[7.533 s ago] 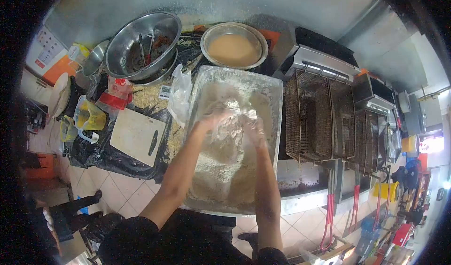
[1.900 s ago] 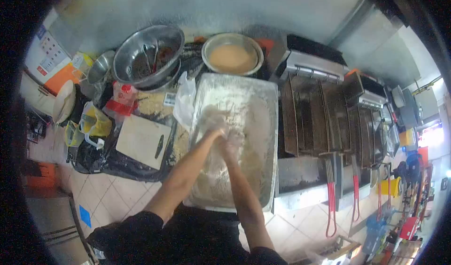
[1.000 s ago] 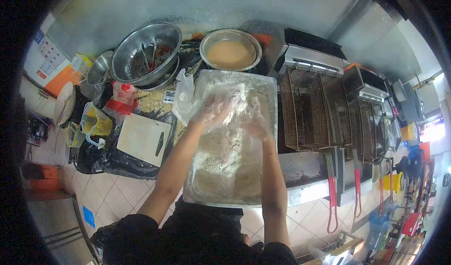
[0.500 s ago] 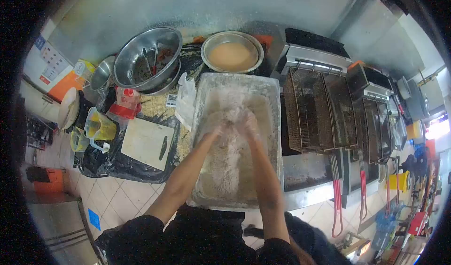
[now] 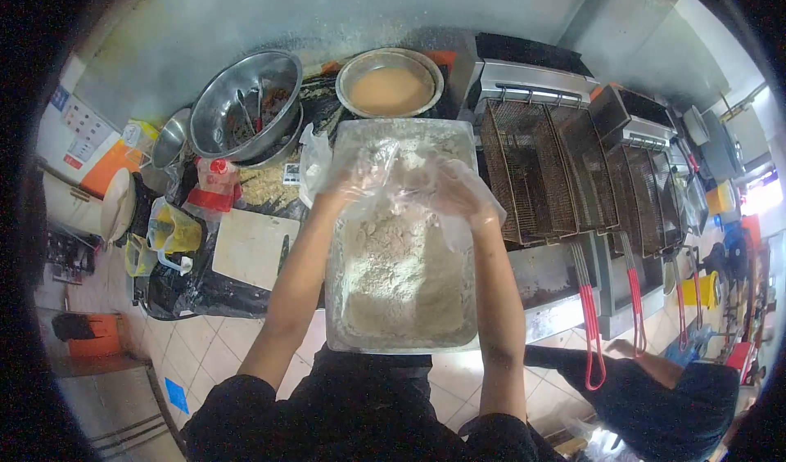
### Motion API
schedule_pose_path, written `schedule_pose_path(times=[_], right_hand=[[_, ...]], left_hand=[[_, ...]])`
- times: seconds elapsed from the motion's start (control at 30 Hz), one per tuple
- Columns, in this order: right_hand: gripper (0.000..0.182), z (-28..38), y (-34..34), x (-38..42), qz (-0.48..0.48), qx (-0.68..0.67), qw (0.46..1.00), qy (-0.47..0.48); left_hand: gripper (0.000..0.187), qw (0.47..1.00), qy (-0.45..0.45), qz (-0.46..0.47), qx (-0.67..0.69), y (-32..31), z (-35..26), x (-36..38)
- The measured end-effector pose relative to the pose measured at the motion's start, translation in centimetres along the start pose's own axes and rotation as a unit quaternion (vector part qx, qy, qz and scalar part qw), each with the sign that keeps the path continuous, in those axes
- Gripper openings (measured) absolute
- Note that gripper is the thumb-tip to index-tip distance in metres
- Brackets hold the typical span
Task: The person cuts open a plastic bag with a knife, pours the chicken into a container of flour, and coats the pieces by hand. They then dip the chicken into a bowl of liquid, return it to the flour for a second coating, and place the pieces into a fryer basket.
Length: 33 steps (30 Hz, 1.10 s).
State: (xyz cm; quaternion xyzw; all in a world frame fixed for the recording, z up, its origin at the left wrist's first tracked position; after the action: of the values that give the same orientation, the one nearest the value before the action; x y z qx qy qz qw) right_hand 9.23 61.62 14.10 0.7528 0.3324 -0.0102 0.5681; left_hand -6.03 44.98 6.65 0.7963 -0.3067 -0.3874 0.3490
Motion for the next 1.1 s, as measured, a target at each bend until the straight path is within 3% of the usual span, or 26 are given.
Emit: schedule_pose_path(times=[0.03, 0.07, 0.13, 0.17, 0.2, 0.27, 0.3, 0.37, 0.47, 0.5, 0.53, 0.6, 0.63, 0.7, 0.73, 0.77, 0.8, 0.83, 0.87, 0.9, 0.97, 1.07, 1.1], right_hand=[[0.042, 0.2, 2.3, -1.1, 0.043, -0.266, 0.935, -0.232], [0.042, 0.5, 3.3, -1.4, 0.080, -0.498, 0.748, -0.432], [0.042, 1.0, 1.1, -0.2, 0.102, -0.514, 0.723, -0.450], [0.042, 1.9, -1.2, 0.3, 0.167, -0.492, 0.710, -0.475], [0.042, 2.7, -3.4, 0.8, 0.235, -0.468, 0.695, -0.493], [0.035, 7.2, -10.1, 1.9, 0.303, -0.349, 0.758, -0.461], [0.032, 9.6, -13.1, 2.5, 0.284, -0.295, 0.786, -0.463], [0.025, 13.2, -17.2, 3.1, 0.177, -0.209, 0.817, -0.508], [0.016, 13.4, -21.5, 4.9, -0.027, -0.082, 0.837, -0.540], [0.016, 11.5, -16.8, 3.9, -0.094, -0.413, 0.671, -0.608], [0.023, 10.5, -14.4, 3.7, -0.143, -0.685, 0.408, -0.586], [0.025, 9.8, -14.2, 4.8, -0.165, -0.727, 0.377, -0.550], [0.025, 8.9, -13.4, 4.5, -0.140, -0.716, 0.442, -0.522], [0.031, 6.9, -15.5, 4.2, -0.247, -0.899, 0.103, -0.347], [0.031, 6.5, -14.5, 3.9, -0.247, -0.899, 0.103, -0.346], [0.032, 5.7, -11.9, 3.1, -0.250, -0.778, 0.450, -0.360], [0.034, 5.2, -12.0, 3.1, -0.249, -0.780, 0.436, -0.374], [0.036, 4.7, -12.2, 3.2, -0.248, -0.781, 0.421, -0.389], [0.038, 4.2, -12.4, 3.2, -0.247, -0.782, 0.406, -0.403], [0.037, 3.5, -13.4, 4.2, -0.186, -0.643, 0.624, -0.404], [0.034, 2.1, 0.0, -0.6, 0.099, -0.372, 0.804, -0.454], [0.035, 1.7, 0.0, -0.9, 0.030, -0.436, 0.785, -0.440], [0.036, 1.5, -0.1, -1.0, -0.004, -0.467, 0.772, -0.431]], left_hand=[[0.034, 0.997, -0.033, -0.050, -0.044, -3.2, 3.9, 0.6], [0.030, 0.999, -0.005, -0.037, -0.020, -3.2, 3.7, 0.9], [0.022, 0.998, 0.054, -0.014, 0.027, -3.1, 3.3, 1.3], [0.038, 0.975, 0.193, 0.111, 0.008, -5.5, 4.5, 2.1], [0.055, 0.917, 0.326, 0.230, -0.011, -7.1, 4.8, 2.9], [0.041, 0.904, 0.297, 0.276, -0.133, -10.4, 3.7, 5.1], [0.034, 0.908, 0.256, 0.271, -0.189, -12.1, 3.3, 6.1], [0.023, 0.921, 0.193, 0.243, -0.234, -13.6, 3.0, 6.6], [0.015, 0.948, 0.106, 0.227, -0.197, -12.0, 1.1, 7.5], [0.013, 0.956, 0.154, 0.210, -0.136, -11.8, 1.4, 6.6], [0.011, 0.957, 0.203, 0.192, -0.072, -11.6, 1.7, 5.9], [0.013, 0.937, 0.304, 0.163, 0.061, -11.7, 1.9, 5.8], [0.015, 0.916, 0.352, 0.144, 0.125, -11.6, 2.1, 5.5], [0.019, 0.889, 0.400, 0.122, 0.189, -11.1, 2.4, 4.6], [0.019, 0.938, 0.282, 0.018, 0.199, -10.4, 2.1, 3.3], [0.021, 0.963, 0.156, -0.086, 0.205, -9.6, 1.6, 2.3], [0.021, 0.963, 0.156, -0.084, 0.206, -7.0, 0.0, 1.6], [0.024, 0.984, 0.143, -0.025, 0.107, -3.0, -2.6, 0.6], [0.027, 0.993, 0.111, -0.024, 0.040, -2.1, -2.7, 0.0], [0.031, 0.996, 0.080, -0.027, -0.027, -1.3, -2.8, -0.6], [0.032, 0.998, 0.041, -0.035, -0.013, 0.4, -3.1, -0.7], [0.034, 0.998, -0.039, -0.051, 0.019, 4.1, -5.2, -1.6], [0.033, 0.997, 0.059, 0.002, 0.044, 5.2, -5.8, -1.9]])
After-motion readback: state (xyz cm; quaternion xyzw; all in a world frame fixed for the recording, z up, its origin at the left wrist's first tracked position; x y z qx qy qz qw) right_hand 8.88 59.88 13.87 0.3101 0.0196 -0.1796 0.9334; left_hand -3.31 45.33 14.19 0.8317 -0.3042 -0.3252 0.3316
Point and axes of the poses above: each hand's wrist, its own x-axis away from the middle knuckle, its own y-axis out of the back of the hand, z = x × y, the point moved 1 cm from there along -x, towards the middle knuckle, and after that the axes turned 3 degrees about -x, right-handed, at the moved point
